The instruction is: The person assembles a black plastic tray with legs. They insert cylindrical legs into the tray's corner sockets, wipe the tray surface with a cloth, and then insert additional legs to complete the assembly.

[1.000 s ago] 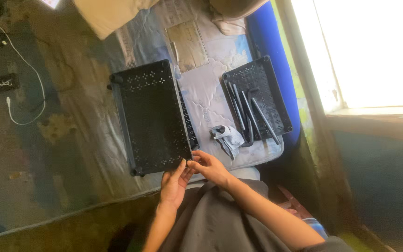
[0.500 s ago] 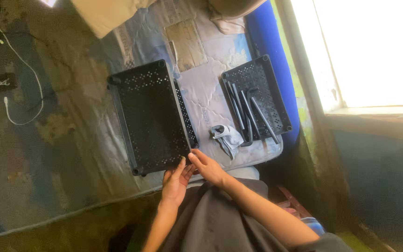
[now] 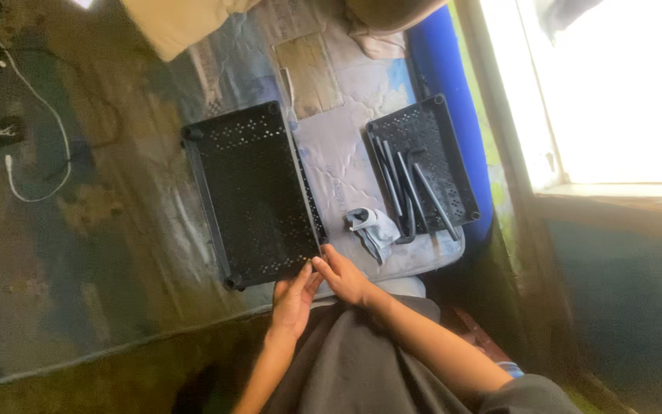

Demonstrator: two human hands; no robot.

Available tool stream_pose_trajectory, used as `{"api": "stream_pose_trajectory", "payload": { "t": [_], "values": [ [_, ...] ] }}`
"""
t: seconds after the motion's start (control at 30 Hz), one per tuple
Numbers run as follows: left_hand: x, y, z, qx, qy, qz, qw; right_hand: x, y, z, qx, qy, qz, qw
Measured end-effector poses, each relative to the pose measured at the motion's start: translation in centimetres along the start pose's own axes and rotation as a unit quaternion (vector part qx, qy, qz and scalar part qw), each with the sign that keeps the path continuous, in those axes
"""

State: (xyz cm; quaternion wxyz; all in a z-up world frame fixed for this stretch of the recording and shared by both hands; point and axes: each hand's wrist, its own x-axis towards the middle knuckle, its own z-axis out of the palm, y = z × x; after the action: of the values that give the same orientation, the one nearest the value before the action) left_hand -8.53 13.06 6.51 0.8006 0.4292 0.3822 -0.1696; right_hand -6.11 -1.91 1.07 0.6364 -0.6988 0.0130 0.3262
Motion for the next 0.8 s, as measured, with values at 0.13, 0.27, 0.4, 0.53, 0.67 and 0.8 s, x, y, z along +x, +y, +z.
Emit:
{"api": "stream_pose_trajectory", "payload": {
  "t": [0.13,0.27,0.4,0.53,0.67,0.8],
  "values": [
    [0.3,0.1,0.2,0.001,0.008,0.002,1.000,0.5,-0.4,-0.3,0.003,0.005,-0.033,0.999],
    [0.8,-0.5,-0.3,-0.004,0.016,0.002,1.000,0.6,0.4,-0.2,-0.008,0.003,-0.034,0.999],
    [1.9,-2.1,-2.2,-0.024,0.024,-0.001,0.999,1.1,2.1,-0.2,-0.041,-0.001,-0.049,0.998],
    [3.3,-4.3,-4.0,-0.044,0.036,-0.016,0.998,1.4,2.8,-0.4,-0.059,0.017,-0.068,0.996],
    [3.7,-4.3,-6.2,-0.047,0.013,-0.027,0.998,0.6,1.6,0.4,-0.054,0.032,-0.076,0.995],
    [4.2,-3.1,-6.7,-0.050,0.014,-0.059,0.997,0.2,-0.1,-0.5,-0.044,0.001,-0.069,0.997]
  ]
}}
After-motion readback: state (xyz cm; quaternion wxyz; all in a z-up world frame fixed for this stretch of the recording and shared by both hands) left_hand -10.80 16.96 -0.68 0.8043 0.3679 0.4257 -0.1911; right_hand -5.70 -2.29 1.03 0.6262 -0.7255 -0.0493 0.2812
